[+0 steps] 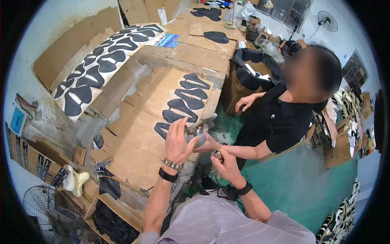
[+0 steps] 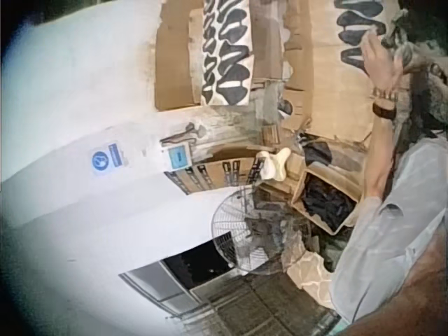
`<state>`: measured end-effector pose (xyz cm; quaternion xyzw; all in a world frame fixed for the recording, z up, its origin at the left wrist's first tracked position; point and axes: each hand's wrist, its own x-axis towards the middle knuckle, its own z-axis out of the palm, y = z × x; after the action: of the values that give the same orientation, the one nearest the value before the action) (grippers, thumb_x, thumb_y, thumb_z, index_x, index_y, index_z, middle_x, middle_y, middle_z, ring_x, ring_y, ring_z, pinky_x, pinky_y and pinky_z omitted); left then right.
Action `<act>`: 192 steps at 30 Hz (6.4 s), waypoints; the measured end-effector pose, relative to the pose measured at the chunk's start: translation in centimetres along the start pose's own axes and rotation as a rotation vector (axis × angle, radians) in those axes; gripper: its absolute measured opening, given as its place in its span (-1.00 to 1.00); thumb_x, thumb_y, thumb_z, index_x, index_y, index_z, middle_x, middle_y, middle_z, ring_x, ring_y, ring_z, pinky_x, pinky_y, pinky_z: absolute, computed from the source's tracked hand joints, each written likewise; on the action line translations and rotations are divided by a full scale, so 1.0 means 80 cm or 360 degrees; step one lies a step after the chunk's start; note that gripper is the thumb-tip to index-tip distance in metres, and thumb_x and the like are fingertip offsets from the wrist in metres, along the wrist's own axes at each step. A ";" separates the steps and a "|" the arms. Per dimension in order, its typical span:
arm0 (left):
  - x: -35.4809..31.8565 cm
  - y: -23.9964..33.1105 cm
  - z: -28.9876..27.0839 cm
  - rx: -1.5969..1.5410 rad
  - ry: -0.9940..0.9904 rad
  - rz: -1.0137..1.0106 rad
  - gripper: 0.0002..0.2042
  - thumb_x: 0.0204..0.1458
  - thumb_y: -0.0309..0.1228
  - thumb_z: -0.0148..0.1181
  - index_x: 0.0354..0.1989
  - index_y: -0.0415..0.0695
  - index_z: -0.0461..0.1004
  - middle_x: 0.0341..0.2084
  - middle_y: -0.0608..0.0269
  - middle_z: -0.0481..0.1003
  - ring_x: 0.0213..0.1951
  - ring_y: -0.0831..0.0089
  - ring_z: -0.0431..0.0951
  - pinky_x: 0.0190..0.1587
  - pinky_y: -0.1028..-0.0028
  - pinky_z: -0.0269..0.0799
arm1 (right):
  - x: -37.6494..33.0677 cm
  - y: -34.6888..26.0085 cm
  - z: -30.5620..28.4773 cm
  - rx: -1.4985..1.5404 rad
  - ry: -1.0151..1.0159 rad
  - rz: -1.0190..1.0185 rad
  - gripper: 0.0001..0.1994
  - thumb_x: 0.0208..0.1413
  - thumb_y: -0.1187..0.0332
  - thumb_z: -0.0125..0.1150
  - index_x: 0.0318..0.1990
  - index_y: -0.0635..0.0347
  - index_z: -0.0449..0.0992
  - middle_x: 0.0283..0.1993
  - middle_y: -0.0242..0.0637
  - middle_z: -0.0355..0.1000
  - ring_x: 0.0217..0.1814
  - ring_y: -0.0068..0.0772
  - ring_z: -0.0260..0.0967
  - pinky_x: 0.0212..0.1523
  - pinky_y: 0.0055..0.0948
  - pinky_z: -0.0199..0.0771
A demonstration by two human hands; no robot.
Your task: Using a spray gun to apply adhesive to material pieces and assembling them on a cardboard-covered workstation.
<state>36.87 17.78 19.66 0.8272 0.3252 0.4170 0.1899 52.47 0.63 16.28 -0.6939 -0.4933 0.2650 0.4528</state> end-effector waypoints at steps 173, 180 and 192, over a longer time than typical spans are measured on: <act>-0.368 -0.211 -0.008 -0.0025 0.0259 -0.1306 0.08 -0.30 -0.22 0.70 0.45 -0.11 0.12 0.32 -0.12 0.32 0.35 -0.08 0.36 0.38 0.12 0.34 | 0.102 0.027 0.266 0.0637 -0.1071 0.0435 -0.80 0.32 0.33 0.33 -0.24 0.34 0.58 -0.50 -0.28 0.56 -0.56 -0.54 0.43 -0.55 -0.49 0.37; -0.375 -0.216 -0.005 -0.0054 0.0314 -0.1285 0.05 -0.31 -0.29 0.69 0.41 -0.13 0.14 0.29 -0.13 0.33 0.31 -0.09 0.39 0.36 0.12 0.37 | 0.103 0.021 0.267 0.0492 -0.1116 0.0389 -0.77 0.31 0.30 0.33 -0.21 0.35 0.59 -0.48 -0.27 0.57 -0.57 -0.55 0.42 -0.54 -0.49 0.38; -0.402 -0.217 0.000 0.0119 0.0495 -0.1069 0.00 -0.26 -0.29 0.68 0.42 -0.18 0.21 0.17 -0.10 0.43 0.21 -0.09 0.46 0.29 0.13 0.41 | 0.064 0.012 0.271 0.0097 -0.0911 -0.0017 -0.78 0.31 0.31 0.34 -0.32 0.28 0.58 -0.56 -0.38 0.50 -0.57 -0.62 0.39 -0.56 -0.48 0.35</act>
<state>16.14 7.83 -8.73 0.6076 0.6184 0.4401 0.2341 37.12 13.20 6.10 -0.5743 -0.5964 0.4626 0.3172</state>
